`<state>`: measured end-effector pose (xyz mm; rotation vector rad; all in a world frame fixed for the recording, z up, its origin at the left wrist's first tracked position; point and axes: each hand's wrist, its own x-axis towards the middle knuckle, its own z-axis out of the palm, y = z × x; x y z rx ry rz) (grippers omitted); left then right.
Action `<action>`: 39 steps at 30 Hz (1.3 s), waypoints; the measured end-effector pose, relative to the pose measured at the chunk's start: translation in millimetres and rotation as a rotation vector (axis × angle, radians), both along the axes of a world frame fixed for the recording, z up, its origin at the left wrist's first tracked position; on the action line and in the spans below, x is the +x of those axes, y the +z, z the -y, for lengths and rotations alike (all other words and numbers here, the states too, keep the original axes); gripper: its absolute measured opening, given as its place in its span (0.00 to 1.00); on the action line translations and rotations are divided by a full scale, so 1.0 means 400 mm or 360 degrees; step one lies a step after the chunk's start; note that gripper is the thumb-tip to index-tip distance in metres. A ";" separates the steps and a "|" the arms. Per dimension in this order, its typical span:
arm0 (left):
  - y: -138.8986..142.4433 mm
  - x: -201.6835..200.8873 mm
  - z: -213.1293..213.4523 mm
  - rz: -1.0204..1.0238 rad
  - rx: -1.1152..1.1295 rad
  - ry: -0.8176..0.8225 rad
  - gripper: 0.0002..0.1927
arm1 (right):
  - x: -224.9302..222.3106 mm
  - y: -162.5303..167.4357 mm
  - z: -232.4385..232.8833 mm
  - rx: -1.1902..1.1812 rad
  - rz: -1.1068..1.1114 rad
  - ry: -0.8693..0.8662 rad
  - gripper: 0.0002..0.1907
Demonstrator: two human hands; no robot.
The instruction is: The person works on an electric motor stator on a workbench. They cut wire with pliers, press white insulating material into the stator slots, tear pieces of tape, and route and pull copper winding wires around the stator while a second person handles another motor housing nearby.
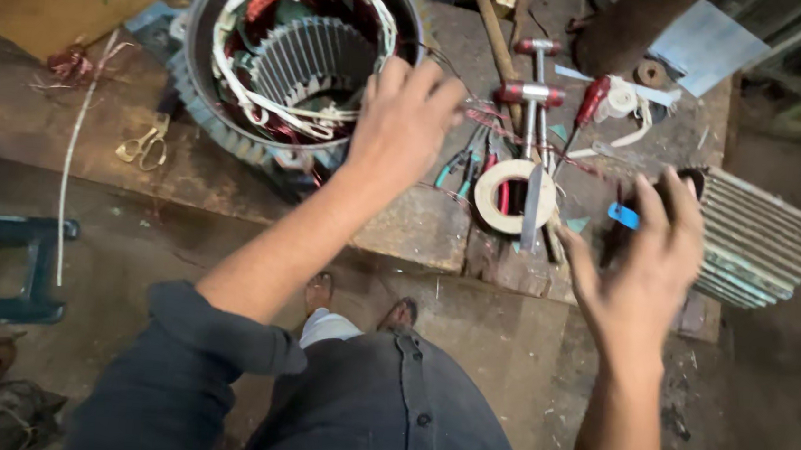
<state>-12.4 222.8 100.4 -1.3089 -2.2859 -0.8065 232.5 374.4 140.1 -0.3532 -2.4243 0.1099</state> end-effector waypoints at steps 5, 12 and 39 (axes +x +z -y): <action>0.026 0.096 0.009 -0.0017 0.0082 -0.0338 0.11 | -0.011 -0.153 -0.066 -0.0768 0.0226 0.0067 0.24; 0.071 0.220 0.034 -0.0056 -0.0135 -0.0663 0.15 | 0.196 -0.199 0.026 -0.3002 -0.0213 0.0410 0.12; 0.044 0.275 -0.027 0.0485 -0.0056 -0.0683 0.10 | 0.065 -0.113 0.047 -0.1122 0.0014 0.0019 0.06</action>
